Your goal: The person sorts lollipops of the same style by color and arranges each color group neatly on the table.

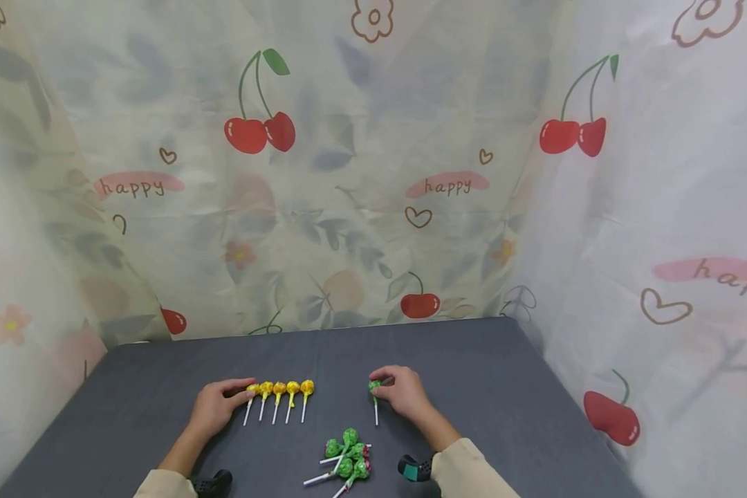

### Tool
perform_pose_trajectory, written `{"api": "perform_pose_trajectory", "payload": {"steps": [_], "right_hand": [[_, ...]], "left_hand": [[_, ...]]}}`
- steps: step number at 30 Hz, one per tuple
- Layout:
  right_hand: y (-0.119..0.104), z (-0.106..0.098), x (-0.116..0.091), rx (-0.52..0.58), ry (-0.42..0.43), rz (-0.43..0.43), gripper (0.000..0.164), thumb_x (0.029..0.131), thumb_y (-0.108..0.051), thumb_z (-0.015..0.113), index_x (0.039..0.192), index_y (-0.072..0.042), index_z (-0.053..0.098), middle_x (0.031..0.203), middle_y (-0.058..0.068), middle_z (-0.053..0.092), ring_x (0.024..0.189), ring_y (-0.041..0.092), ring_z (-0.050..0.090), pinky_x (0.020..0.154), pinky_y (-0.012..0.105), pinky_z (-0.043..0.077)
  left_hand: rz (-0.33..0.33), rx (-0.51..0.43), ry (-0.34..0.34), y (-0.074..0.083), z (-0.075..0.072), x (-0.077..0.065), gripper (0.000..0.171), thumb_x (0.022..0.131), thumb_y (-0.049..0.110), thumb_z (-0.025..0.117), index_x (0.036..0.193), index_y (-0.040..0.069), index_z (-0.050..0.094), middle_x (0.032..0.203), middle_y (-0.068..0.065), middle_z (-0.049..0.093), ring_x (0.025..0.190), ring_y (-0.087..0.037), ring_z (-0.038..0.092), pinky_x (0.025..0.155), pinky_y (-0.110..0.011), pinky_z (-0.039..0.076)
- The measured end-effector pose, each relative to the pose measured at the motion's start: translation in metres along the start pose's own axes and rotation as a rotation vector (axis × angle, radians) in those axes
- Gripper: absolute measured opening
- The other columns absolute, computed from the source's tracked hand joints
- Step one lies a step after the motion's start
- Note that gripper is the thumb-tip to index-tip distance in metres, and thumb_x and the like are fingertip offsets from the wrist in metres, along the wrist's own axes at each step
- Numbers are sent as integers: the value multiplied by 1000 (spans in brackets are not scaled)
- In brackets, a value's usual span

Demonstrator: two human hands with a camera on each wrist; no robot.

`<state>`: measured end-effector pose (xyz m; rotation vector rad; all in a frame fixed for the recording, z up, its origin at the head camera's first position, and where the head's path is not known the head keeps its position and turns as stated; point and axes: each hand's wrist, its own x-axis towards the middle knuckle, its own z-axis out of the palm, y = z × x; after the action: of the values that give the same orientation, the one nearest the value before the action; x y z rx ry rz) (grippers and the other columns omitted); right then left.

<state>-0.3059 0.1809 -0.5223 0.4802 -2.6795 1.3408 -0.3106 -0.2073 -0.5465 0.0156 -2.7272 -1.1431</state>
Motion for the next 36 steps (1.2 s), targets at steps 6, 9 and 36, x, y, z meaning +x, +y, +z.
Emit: {"api": "perform_pose_trajectory", "payload": {"steps": [6, 9, 36], "right_hand": [[1, 12, 12, 20, 45, 35, 18, 80, -10, 80, 98, -10, 76, 91, 0, 71, 79, 16, 65, 64, 29, 52], [-1, 18, 16, 25, 59, 39, 18, 79, -10, 80, 96, -9, 76, 90, 0, 71, 79, 16, 65, 65, 30, 52], [2, 29, 21, 0, 23, 37, 18, 79, -13, 80, 97, -10, 75, 88, -1, 71, 77, 13, 64, 69, 30, 51]], "left_hand": [[9, 3, 7, 2, 1, 0, 27, 86, 21, 76, 112, 13, 75, 112, -9, 70, 109, -34, 60, 95, -55, 42], [11, 3, 12, 3, 1, 0, 27, 86, 21, 76, 112, 13, 76, 112, -9, 70, 108, -33, 61, 95, -54, 42], [28, 11, 6, 3, -3, -3, 26, 87, 19, 75, 113, 13, 75, 113, -10, 70, 109, -35, 60, 95, -55, 42]]}}
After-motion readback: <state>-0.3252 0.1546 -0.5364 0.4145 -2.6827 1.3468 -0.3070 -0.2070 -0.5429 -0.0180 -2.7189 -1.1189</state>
